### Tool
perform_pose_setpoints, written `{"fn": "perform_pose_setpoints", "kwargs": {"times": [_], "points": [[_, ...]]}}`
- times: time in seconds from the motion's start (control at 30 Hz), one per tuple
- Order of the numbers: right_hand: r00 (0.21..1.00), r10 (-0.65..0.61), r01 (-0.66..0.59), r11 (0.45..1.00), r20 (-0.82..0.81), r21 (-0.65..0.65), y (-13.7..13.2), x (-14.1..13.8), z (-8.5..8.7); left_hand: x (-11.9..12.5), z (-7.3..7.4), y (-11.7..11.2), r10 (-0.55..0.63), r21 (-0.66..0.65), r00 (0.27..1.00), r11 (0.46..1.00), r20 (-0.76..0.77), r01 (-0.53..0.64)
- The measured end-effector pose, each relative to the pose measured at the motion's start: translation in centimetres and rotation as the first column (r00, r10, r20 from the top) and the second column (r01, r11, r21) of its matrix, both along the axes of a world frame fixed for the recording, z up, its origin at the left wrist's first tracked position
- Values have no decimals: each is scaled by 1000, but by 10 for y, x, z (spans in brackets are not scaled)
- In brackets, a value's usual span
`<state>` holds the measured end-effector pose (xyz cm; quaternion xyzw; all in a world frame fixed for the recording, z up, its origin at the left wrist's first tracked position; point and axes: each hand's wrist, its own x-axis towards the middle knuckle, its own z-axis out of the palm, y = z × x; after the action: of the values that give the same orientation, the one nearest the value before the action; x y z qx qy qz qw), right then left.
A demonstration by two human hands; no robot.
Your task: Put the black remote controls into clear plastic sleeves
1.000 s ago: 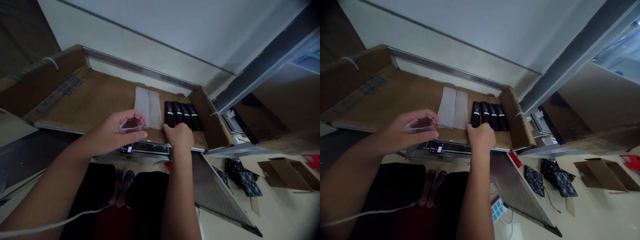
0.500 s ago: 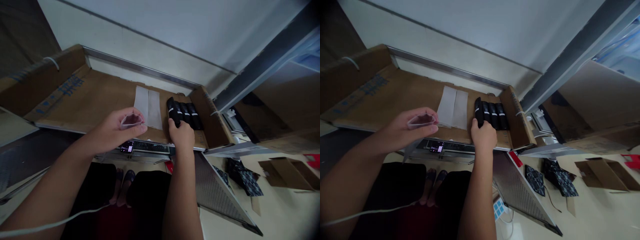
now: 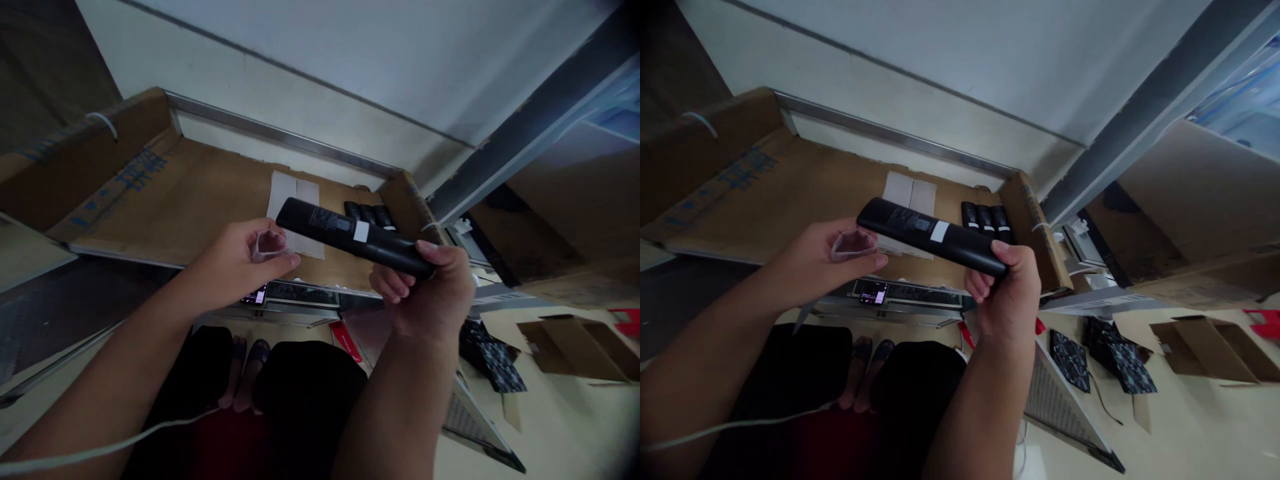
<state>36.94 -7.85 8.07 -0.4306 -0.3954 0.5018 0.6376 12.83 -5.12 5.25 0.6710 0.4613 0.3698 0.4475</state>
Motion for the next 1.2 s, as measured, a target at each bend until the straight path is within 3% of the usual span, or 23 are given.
{"fn": "perform_pose_setpoints", "kwargs": {"times": [0.23,0.63,1.03,1.2], "points": [[980,196,-199,977,-39,-75,3,4,-7,0,-5,-1,4,93,999,996,-50,0],[952,275,-297,939,-137,-172,4,19,-11,1,-6,-3,87,162,981,985,-173,-58],[986,167,-165,954,-16,-251,-1,5,-6,5,-7,-6,143,301,898,954,-416,-12],[994,64,-36,961,93,-274,-8,-3,1,8,-11,-7,76,241,875,969,-479,48]]}}
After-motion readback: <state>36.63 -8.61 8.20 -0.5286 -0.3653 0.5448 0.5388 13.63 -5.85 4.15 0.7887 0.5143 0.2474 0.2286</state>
